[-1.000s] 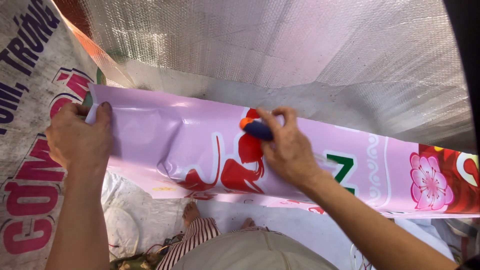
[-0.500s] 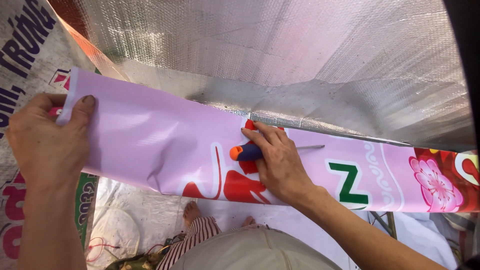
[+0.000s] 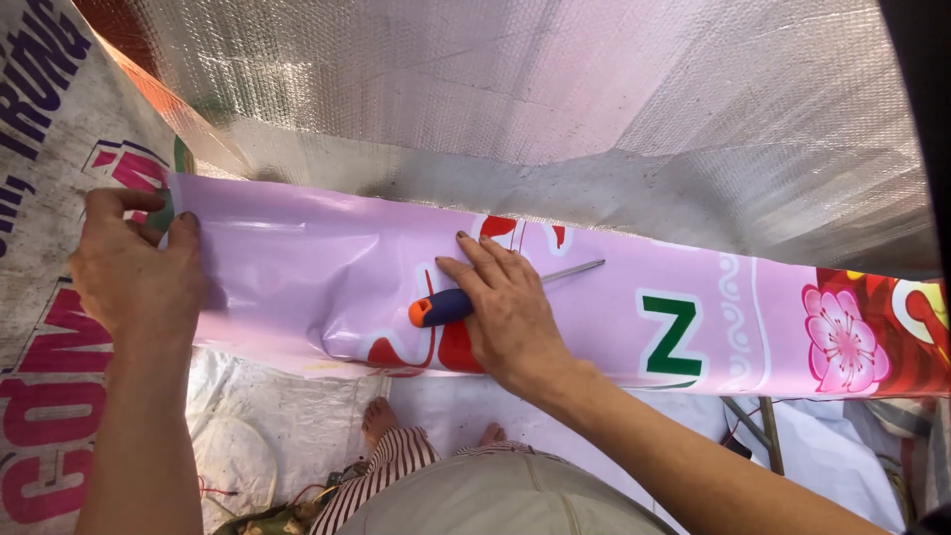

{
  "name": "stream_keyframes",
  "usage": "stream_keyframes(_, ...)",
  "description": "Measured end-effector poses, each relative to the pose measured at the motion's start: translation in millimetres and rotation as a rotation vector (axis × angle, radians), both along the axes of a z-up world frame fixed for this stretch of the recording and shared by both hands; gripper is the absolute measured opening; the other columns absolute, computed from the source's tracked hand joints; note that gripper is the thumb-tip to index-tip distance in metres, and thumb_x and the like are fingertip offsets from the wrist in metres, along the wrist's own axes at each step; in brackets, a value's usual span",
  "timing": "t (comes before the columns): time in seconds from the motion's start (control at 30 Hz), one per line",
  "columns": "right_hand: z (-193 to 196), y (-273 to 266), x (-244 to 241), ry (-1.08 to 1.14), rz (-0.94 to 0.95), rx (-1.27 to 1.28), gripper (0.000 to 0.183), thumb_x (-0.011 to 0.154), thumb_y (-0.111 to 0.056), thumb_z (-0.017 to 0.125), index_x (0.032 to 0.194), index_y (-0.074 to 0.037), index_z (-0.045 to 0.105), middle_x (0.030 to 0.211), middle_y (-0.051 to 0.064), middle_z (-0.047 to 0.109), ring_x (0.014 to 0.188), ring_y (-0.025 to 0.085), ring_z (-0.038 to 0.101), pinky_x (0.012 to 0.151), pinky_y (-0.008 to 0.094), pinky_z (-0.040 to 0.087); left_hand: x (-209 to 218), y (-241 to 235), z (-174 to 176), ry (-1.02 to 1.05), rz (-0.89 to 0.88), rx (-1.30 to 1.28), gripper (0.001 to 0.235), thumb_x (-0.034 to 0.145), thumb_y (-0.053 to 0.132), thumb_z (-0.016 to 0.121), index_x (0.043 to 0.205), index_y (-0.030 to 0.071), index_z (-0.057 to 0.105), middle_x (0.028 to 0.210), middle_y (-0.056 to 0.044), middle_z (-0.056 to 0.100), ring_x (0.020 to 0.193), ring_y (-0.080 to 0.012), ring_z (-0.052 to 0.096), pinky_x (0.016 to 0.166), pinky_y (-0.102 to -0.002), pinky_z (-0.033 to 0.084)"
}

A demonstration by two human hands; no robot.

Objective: Installing a decorative fabric banner into a metal frame by tucking the edges into a groove using a hand tool.

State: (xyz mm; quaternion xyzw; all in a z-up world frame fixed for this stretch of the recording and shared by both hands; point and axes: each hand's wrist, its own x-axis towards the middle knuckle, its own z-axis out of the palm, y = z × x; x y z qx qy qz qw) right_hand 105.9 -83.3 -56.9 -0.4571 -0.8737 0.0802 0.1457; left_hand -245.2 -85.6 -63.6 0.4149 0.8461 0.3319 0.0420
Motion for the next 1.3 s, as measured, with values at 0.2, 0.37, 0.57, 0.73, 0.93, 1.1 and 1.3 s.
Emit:
stream_keyframes(0.2,7.4,5.0,-12.0,-0.022,0.040,-0.113,0.069,0.079,0.002,0.057,0.146,-0.016,0.054,0.159,0.013,0.045,0.146,0.037,0.039,0.118,0.050,0.033,-13.7,-1.2,-13.0,0.133,-0.279,0.157,0.030,0.106,0.011,0.064,0.131,0.020,0.078,0.090,-0.011,0.060,0.089,-0.0308,0.060,0.085,-0.050,0.047)
stream_keyframes(0.37,10.4,5.8,-11.7,-0.014,0.049,-0.124,0.068,0.080,0.002,0.056,0.146,-0.015,0.054,0.158,0.014,0.046,0.146,0.038,0.039,0.116,0.049,0.035,-3.8,3.8,10.9,0.121,-0.218,-0.110,0.043,0.103,0.015,0.059,0.142,0.028,0.073,0.101,-0.021,0.059,0.089,-0.0428,0.063,0.076,-0.060,0.051)
stream_keyframes(0.57,13.5,2.9,-11.2,-0.016,0.068,-0.124,0.069,0.080,0.003,0.058,0.147,-0.014,0.053,0.159,0.015,0.045,0.147,0.038,0.038,0.117,0.049,0.035,-4.8,4.0,9.5,0.109,-0.241,-0.099,0.036,0.099,0.011,0.062,0.135,0.009,0.061,0.111,-0.021,0.067,0.097,-0.0472,0.064,0.076,-0.063,0.047)
stream_keyframes(0.73,17.1,-0.1,-13.5,-0.023,0.057,-0.149,0.066,0.083,0.001,0.059,0.147,-0.015,0.053,0.159,0.014,0.044,0.147,0.037,0.037,0.117,0.049,0.035,-5.4,-1.2,7.7,0.088,-0.259,-0.022,0.036,0.098,0.004,0.065,0.132,0.008,0.052,0.109,-0.019,0.063,0.090,-0.0426,0.064,0.070,-0.062,0.048)
stream_keyframes(0.93,17.5,-2.8,-13.9,-0.024,0.062,-0.152,0.067,0.082,0.003,0.057,0.146,-0.015,0.053,0.159,0.015,0.044,0.148,0.038,0.036,0.118,0.048,0.034,-6.5,-3.6,0.6,0.178,-0.288,-0.041,0.046,0.103,0.006,0.058,0.141,0.023,0.077,0.103,-0.016,0.051,0.077,-0.0363,0.058,0.071,-0.056,0.053)
stream_keyframes(1.1,16.9,-3.2,-13.8,-0.022,0.036,-0.157,0.067,0.080,0.000,0.056,0.145,-0.018,0.055,0.159,0.011,0.046,0.148,0.035,0.038,0.114,0.048,0.039,1.7,-7.4,18.0,0.342,-0.314,-0.285,0.047,0.105,0.015,0.051,0.147,0.026,0.070,0.111,-0.021,0.053,0.069,-0.0502,0.067,0.064,-0.063,0.058)
stream_keyframes(1.3,8.7,-1.6,-12.6,-0.009,0.049,-0.125,0.069,0.078,-0.001,0.059,0.146,-0.018,0.054,0.158,0.013,0.046,0.147,0.036,0.039,0.118,0.047,0.035,8.5,-11.4,33.6,0.449,-0.371,-0.364,0.042,0.117,0.043,0.040,0.147,0.026,0.064,0.110,-0.021,0.052,0.061,-0.0463,0.071,0.051,-0.060,0.061)
